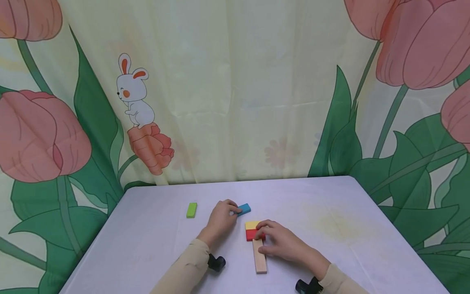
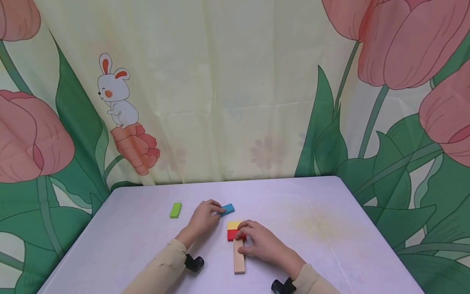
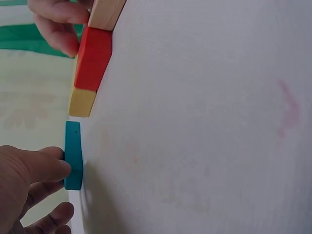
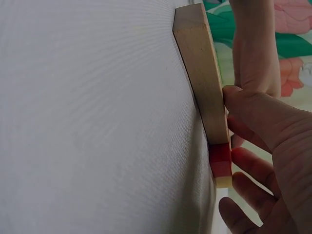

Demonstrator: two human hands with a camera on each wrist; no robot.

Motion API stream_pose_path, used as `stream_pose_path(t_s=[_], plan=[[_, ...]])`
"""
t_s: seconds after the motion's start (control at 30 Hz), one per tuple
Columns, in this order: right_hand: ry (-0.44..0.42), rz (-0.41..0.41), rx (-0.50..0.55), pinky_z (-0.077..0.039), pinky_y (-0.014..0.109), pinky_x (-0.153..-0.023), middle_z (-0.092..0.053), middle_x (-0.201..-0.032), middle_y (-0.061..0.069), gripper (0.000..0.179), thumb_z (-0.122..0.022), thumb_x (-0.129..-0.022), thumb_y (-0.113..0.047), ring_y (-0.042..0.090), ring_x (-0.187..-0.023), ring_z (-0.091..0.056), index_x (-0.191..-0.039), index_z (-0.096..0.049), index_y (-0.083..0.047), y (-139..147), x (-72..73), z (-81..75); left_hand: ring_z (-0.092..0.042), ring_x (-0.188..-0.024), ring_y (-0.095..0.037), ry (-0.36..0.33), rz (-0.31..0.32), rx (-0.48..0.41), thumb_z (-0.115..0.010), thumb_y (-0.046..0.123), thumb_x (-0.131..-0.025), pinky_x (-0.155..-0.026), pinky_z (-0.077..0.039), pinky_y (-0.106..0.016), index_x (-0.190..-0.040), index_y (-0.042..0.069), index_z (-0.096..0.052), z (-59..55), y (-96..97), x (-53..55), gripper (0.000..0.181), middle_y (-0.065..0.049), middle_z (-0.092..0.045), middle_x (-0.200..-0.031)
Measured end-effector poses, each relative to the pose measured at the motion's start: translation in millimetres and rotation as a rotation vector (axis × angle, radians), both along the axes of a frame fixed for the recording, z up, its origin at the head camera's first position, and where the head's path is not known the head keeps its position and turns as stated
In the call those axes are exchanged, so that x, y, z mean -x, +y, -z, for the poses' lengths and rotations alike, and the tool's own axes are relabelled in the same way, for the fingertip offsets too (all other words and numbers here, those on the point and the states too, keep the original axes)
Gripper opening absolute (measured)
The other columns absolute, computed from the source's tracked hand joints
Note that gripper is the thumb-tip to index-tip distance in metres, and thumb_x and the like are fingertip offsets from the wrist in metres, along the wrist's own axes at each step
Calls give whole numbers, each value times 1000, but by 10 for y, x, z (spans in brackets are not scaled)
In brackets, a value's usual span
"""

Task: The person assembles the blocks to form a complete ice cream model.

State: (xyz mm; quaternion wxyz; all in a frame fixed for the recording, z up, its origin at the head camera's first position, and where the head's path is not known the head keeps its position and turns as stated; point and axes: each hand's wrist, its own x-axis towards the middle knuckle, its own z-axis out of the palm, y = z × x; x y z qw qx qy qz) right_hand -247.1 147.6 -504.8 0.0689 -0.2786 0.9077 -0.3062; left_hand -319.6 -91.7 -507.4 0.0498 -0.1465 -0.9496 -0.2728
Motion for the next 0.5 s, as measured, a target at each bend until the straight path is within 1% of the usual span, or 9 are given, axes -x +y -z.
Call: stream_pose_path(t_s=[0.2,0.43,0.5], plan=[[-6,-6,-12,-49,53,-107,-59,-135,-6,19,-79,-90,-41,21,-124,-56,-105,-71,-35,-3,5,-5,-58,-113,-24,-40,2,-10,-73,11,-95,-101,-53,-43,-108,15,-83,5,63,-7,17,-2,-69,-120],[-3,-7,-5,-49,55,-106,-60,-134,-4,20,-80,-89,-40,23,-125,-57,-106,-72,-32,-11,11,-2,-59,-110,-22,-27,32,1,-74,10,-94,-97,-54,-41,-107,15,-84,-14,108,-29,17,-1,-70,-118],[-5,-7,-4,-49,55,-106,-60,-134,-4,21,-80,-89,-41,23,-125,-57,-106,-72,-32,-9,11,-4,-59,-110,-22,-36,39,-3,-74,11,-94,-98,-54,-41,-108,15,-84,-17,117,-40,17,-1,-71,-118]])
